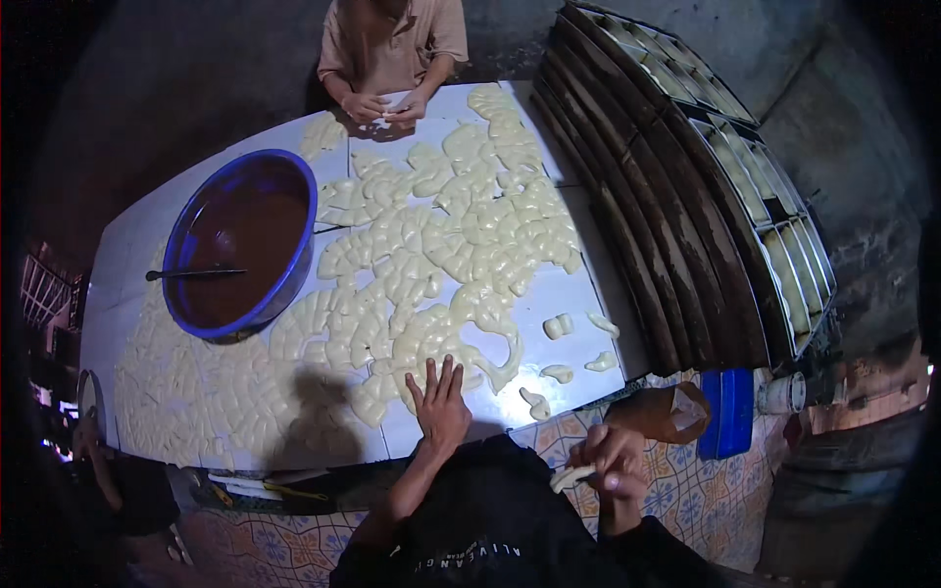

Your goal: The person shapes dough pieces on the table by hand, adding chocolate paste from a bowl, and places the formed dough rolls into baking pans.

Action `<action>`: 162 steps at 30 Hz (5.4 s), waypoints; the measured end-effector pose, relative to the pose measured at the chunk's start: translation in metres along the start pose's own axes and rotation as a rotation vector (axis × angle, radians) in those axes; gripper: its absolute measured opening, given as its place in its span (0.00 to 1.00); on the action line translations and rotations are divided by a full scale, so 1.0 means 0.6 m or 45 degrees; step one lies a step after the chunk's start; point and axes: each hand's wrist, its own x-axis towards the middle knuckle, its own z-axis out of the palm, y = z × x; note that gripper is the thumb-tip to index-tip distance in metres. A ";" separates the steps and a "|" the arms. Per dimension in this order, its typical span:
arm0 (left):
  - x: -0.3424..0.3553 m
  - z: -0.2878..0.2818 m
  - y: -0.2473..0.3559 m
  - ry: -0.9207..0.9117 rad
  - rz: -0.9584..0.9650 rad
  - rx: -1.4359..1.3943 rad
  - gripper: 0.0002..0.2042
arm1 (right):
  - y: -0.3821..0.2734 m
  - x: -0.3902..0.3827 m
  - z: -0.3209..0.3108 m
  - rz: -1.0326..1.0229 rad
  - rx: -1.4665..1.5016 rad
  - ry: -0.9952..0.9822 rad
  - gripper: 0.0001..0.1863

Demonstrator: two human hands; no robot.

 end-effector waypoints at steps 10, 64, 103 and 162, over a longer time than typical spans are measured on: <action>-0.014 -0.024 -0.004 0.367 -0.085 -0.463 0.18 | 0.191 0.066 -0.102 0.484 0.320 0.239 0.12; 0.005 0.008 0.066 -0.259 0.392 -0.469 0.26 | 0.138 0.073 -0.199 0.531 -1.993 -0.227 0.13; -0.019 -0.016 0.059 0.090 0.463 -0.415 0.26 | 0.244 0.201 -0.201 0.217 -1.643 -0.785 0.31; 0.057 -0.042 0.065 -0.241 -1.034 -2.314 0.10 | 0.176 0.108 -0.061 0.389 -1.117 -0.207 0.34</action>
